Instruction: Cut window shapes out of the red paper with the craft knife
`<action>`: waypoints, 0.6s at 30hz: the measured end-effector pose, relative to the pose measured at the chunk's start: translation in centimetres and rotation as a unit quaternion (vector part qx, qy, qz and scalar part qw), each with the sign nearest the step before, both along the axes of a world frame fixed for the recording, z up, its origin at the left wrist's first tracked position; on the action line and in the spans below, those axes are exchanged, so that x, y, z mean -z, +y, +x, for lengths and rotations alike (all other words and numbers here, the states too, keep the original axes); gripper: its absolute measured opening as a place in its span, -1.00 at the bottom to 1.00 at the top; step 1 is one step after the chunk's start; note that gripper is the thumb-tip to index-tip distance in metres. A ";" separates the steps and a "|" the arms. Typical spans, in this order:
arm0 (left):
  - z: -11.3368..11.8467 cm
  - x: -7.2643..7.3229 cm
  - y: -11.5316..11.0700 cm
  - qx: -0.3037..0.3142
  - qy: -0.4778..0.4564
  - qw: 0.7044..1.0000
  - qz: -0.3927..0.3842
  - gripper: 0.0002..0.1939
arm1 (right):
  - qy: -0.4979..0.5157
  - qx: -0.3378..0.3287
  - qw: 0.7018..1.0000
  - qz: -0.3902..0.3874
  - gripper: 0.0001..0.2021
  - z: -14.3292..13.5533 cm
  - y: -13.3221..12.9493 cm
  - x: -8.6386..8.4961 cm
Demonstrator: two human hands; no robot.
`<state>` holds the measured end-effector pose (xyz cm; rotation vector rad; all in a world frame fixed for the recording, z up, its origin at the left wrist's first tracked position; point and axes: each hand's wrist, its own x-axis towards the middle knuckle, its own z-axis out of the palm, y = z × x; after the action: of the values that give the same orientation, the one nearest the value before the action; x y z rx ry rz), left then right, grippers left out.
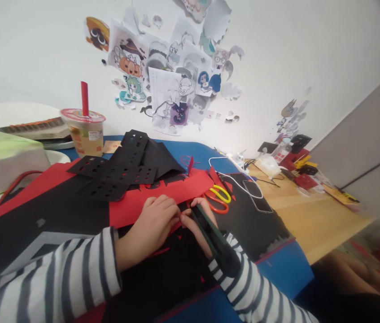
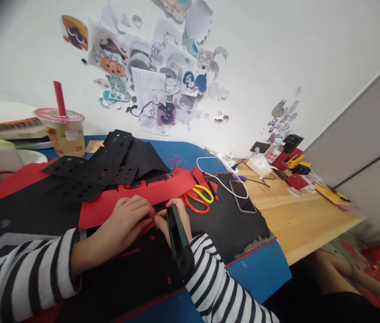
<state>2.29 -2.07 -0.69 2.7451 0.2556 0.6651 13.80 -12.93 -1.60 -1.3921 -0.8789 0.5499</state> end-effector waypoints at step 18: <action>-0.1 -1.5 0.3 -0.016 0.011 0.995 -0.093 -0.83 | -0.003 0.006 1.000 0.014 -0.72 0.0 -0.2 -0.8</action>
<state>2.15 -1.82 0.85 2.5765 0.3493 0.5872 13.76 -13.15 -0.82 -1.3739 -0.8787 0.5223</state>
